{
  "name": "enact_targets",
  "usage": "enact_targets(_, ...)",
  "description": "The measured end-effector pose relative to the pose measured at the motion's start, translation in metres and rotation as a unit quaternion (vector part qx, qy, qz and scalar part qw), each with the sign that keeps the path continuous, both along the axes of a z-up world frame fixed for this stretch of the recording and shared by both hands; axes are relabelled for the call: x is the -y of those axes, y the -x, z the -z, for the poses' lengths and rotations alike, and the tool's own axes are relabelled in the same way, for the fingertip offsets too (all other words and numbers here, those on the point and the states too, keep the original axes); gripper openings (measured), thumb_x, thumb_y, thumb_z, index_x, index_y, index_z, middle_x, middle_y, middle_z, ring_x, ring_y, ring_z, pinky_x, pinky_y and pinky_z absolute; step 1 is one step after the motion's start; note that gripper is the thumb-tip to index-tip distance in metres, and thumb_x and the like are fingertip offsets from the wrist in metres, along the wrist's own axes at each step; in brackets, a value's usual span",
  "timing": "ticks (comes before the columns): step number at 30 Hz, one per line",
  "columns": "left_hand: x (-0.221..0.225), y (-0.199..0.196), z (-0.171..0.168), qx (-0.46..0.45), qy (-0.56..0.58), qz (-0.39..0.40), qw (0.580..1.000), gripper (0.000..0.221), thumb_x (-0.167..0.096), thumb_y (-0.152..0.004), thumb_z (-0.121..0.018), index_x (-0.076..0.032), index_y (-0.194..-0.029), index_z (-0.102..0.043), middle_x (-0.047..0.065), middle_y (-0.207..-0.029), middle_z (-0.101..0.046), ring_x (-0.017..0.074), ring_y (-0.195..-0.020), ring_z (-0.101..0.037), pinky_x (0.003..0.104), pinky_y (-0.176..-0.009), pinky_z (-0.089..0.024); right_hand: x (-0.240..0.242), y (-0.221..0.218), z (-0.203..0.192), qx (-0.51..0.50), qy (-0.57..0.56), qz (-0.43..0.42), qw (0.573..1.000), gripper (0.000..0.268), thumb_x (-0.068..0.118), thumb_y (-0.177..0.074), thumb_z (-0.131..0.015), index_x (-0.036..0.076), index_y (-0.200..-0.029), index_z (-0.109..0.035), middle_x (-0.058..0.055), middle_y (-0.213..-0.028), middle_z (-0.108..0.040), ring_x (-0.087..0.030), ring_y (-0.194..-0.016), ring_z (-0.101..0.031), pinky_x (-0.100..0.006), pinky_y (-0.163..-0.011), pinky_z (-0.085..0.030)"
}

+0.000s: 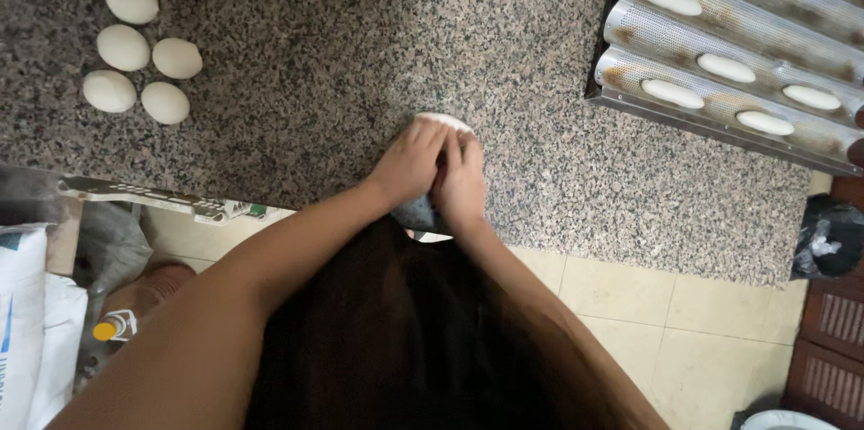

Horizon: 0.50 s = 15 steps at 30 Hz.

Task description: The person rolls dough balls into long baguette shapes by hand on a counter and places them onto a metal baking tray.

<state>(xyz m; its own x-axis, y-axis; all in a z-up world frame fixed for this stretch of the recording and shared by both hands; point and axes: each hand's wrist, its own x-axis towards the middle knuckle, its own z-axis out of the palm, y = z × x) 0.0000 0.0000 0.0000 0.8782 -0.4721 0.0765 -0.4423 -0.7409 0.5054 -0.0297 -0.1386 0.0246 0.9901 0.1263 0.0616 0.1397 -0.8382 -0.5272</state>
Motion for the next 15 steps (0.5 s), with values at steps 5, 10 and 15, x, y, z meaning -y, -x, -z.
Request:
enact_targets(5, -0.004, 0.017, 0.003, 0.107, 0.112, 0.022, 0.988, 0.043, -0.012, -0.089, -0.056, 0.009, -0.126, -0.057, 0.022, -0.124, -0.06, 0.0384, -0.122, -0.053, 0.045, -0.112, -0.043, 0.002, 0.018, 0.023, 0.107, 0.048, -0.064, 0.991, 0.054, 0.0, -0.089, -0.061, -0.008, -0.142, -0.052, -0.029, -0.14, -0.054, -0.048, -0.131, -0.053, -0.05, -0.114, -0.045)
enact_targets(10, -0.005, 0.009, -0.012, -0.034, 0.133, -0.015, 0.99, 0.032, -0.008, -0.092, -0.053, 0.004, -0.121, -0.059, 0.022, -0.12, -0.059, 0.0399, -0.12, -0.055, 0.044, -0.106, -0.047, 0.013, 0.003, 0.004, 0.005, -0.005, -0.043, 0.999, 0.038, -0.002, -0.089, -0.062, -0.002, -0.127, -0.065, -0.023, -0.129, -0.061, -0.043, -0.121, -0.059, -0.046, -0.105, -0.049)
enact_targets(15, -0.008, 0.011, -0.022, 0.053, 0.18, -0.046, 0.981, 0.053, -0.008, -0.079, -0.055, 0.01, -0.129, -0.054, 0.024, -0.127, -0.056, 0.0433, -0.122, -0.053, 0.047, -0.106, -0.045, 0.014, 0.002, -0.013, 0.037, -0.062, 0.021, 0.997, 0.049, -0.007, -0.082, -0.064, -0.002, -0.131, -0.066, -0.022, -0.129, -0.057, -0.043, -0.122, -0.055, -0.048, -0.107, -0.047)
